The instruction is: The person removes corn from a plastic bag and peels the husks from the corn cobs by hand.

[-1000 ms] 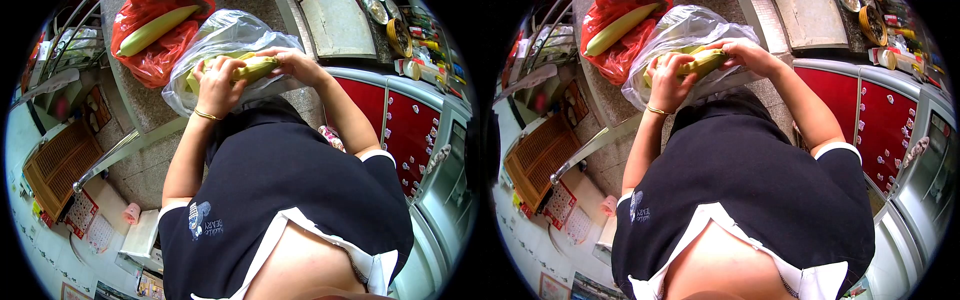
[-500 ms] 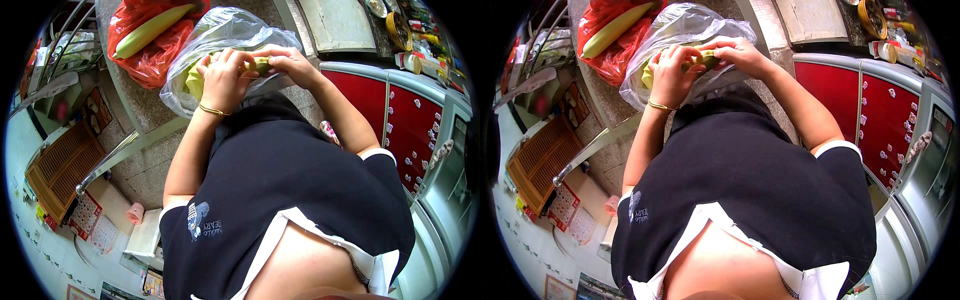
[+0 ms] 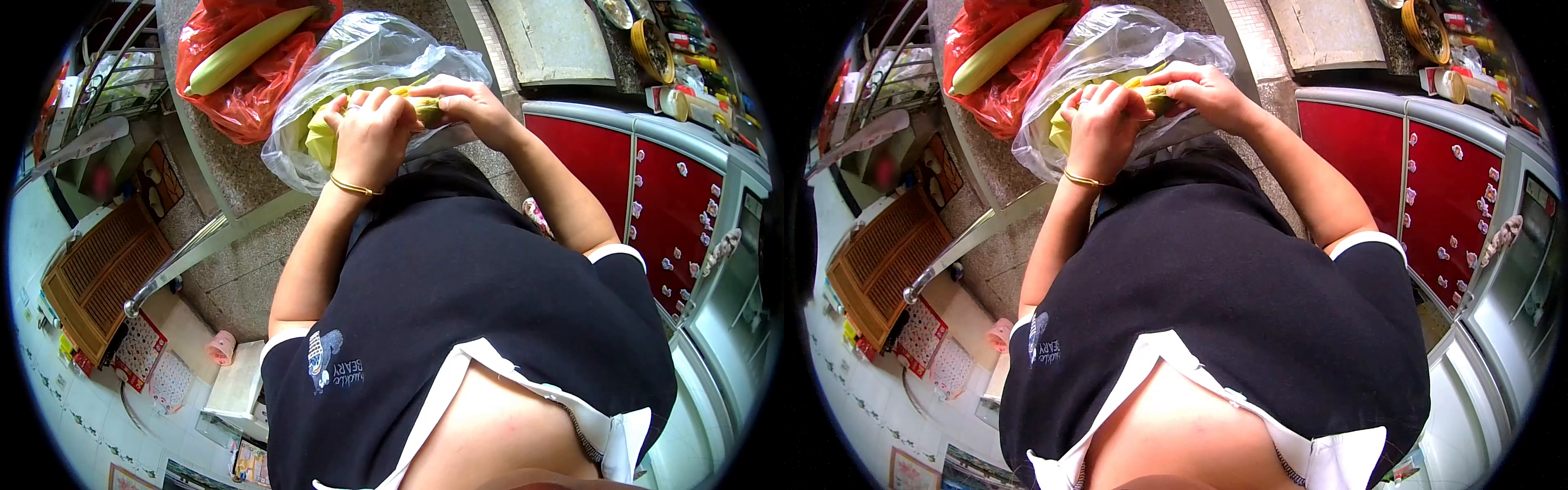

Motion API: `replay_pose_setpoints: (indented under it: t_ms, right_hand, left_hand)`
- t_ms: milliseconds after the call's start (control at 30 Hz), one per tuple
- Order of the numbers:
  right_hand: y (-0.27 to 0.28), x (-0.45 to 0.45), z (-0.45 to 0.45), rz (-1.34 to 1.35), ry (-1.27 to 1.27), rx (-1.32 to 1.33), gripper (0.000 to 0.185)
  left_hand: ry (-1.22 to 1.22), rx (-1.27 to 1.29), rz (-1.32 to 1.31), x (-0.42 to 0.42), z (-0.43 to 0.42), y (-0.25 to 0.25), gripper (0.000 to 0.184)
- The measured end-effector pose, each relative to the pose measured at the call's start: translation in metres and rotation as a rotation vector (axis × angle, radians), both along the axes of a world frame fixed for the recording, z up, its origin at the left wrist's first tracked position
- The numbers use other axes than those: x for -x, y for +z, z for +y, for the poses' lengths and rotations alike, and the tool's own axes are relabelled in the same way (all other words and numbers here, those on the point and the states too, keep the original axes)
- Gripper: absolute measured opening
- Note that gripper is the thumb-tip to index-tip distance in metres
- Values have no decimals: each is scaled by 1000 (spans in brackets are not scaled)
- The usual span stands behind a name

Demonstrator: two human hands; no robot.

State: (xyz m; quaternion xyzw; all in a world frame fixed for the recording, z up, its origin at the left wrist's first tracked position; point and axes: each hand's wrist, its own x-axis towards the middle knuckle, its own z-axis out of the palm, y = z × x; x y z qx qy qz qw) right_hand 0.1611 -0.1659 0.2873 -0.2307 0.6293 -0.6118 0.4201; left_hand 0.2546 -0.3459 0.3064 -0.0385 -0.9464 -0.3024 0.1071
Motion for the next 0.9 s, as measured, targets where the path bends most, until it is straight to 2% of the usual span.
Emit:
replay_pose_setpoints:
  t_ms: [100,167,267,333,400,467,567,667,700,900]
  right_hand:
    - [4,0,-2,-132,-32,24,43]
    - [7,-1,-2,-226,-83,49,38]
    - [4,-1,-2,-252,-92,60,39]
    - [1,-1,-4,-256,-100,71,39]
    - [2,-1,-5,-260,-112,82,40]
    - [6,-1,-4,-290,-95,62,46]
    - [6,-5,-5,-358,-119,104,46]
    - [3,-5,-6,-348,-130,88,46]
    - [4,-5,-7,-347,-131,89,46]
    - [4,-8,-10,-343,-139,130,40]
  left_hand:
    - [0,0,114,-2,3,-5,14]
    - [5,-29,175,-2,6,-5,13]
    - [27,-65,146,-2,5,1,12]
    - [-56,54,147,-2,1,1,16]
    - [-47,55,152,-2,2,1,17]
    - [-41,53,157,-1,4,3,19]
    - [56,-189,76,2,6,8,15]
    - [20,-188,113,6,6,4,16]
    - [11,-141,209,8,7,10,12]
    - [18,-81,203,5,10,3,10]
